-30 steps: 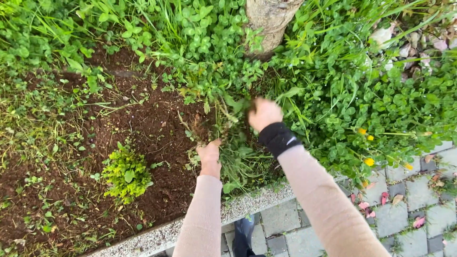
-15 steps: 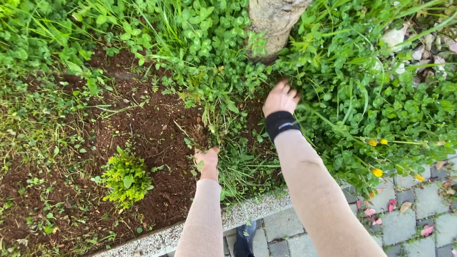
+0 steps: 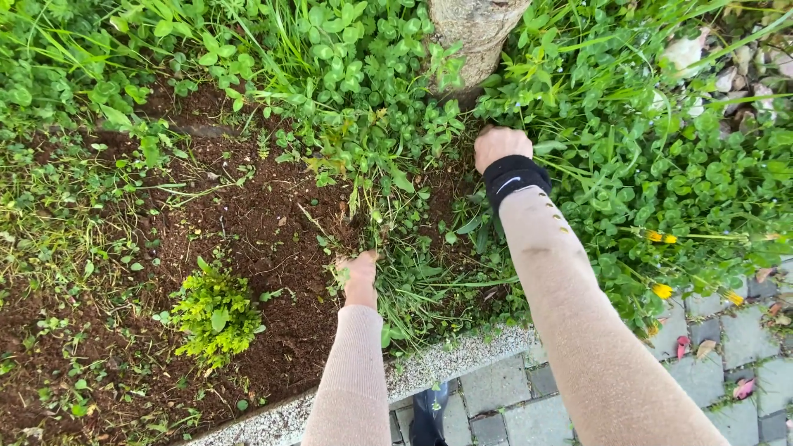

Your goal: Manually weeding a garden bed by pulling unwanted plants from the soil.

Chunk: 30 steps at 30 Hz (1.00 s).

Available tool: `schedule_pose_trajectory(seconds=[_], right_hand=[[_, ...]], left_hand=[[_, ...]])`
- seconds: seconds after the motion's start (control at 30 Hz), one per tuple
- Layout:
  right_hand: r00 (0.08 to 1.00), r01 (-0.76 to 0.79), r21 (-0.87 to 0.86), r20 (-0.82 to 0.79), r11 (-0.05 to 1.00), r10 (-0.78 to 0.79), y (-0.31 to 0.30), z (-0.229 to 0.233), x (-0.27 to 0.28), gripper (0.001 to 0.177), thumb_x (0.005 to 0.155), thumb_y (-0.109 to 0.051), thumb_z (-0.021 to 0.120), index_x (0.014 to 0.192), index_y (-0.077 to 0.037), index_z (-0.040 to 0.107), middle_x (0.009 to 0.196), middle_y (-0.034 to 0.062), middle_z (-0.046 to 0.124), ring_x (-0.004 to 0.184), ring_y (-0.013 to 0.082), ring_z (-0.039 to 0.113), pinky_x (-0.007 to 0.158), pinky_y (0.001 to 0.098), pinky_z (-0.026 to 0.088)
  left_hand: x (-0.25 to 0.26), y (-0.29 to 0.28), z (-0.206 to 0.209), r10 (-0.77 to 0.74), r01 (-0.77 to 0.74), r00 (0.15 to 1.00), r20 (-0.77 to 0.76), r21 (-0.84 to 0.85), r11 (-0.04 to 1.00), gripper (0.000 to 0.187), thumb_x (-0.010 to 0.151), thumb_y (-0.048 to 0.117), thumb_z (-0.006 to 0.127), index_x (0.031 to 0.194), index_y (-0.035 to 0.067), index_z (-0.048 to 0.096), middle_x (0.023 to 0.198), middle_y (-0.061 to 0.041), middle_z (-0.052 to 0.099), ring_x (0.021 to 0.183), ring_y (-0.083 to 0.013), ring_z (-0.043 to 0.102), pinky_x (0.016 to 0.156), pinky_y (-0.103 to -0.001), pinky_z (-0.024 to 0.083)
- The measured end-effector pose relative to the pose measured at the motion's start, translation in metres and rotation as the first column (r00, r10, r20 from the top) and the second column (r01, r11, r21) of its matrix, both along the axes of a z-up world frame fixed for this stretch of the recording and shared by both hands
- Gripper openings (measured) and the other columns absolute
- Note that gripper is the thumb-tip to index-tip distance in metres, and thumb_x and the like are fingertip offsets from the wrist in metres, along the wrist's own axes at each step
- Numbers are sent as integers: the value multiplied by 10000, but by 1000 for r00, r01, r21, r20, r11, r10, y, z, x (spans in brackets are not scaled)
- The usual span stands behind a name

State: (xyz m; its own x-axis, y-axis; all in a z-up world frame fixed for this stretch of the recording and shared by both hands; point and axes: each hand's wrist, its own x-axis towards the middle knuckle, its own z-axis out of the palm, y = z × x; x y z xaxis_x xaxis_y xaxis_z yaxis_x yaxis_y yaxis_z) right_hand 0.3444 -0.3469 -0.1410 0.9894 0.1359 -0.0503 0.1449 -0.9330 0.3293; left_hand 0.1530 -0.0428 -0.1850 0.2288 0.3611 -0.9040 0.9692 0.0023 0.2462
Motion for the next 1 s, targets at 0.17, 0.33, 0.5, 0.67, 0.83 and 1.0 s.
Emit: schedule_pose_trajectory(seconds=[0.17,0.33,0.5,0.67,0.83,1.0], right_hand=[[923,253,6,-302,968,-239,29,74,-1,389,923,-327,476,1007,-28,711,888,195,763,869,406,758,727,567,603],[927,267,37,-284,963,-247,37,88,-11,410,925,-384,562,1035,-26,731,932,195,773,942,381,760,808,528,599],[869,349,73,-399,934,-294,46,93,-22,531,937,-495,536,1043,-19,748,952,219,763,958,398,757,810,541,592],[741,660,340,-444,670,-504,53,66,-25,477,938,-475,509,1096,-105,765,1048,220,738,1072,418,712,899,540,575],[721,692,454,-449,561,-527,81,75,-63,453,950,-478,510,1071,-114,752,1033,252,728,1083,442,695,934,548,571],[790,613,538,-400,578,-466,114,77,-147,383,936,-422,547,904,-98,748,870,215,740,915,420,743,806,528,617]], left_hand=[[-12,-8,-105,-56,54,997,-60,-35,998,772,685,488,781,1338,109,618,1338,-204,650,1308,-342,584,1100,-454,467],[17,-4,66,-42,39,994,-100,-40,998,839,685,422,781,1422,99,544,1372,-238,612,1329,-356,561,1123,-457,446],[7,-7,36,8,-23,983,-184,-79,997,1130,711,512,796,1625,218,199,1563,-257,397,1463,-343,399,1201,-450,336],[19,-1,128,101,-101,995,17,-31,994,857,741,225,783,1517,78,450,1457,-211,557,1388,-363,491,1171,-488,399],[15,5,41,-78,76,989,-122,-23,997,831,665,550,771,1386,180,584,1341,-197,648,1330,-326,563,1121,-460,439],[12,3,83,-56,57,996,-70,12,998,853,629,408,822,1419,196,579,1314,-178,670,1283,-333,604,1079,-485,467]])
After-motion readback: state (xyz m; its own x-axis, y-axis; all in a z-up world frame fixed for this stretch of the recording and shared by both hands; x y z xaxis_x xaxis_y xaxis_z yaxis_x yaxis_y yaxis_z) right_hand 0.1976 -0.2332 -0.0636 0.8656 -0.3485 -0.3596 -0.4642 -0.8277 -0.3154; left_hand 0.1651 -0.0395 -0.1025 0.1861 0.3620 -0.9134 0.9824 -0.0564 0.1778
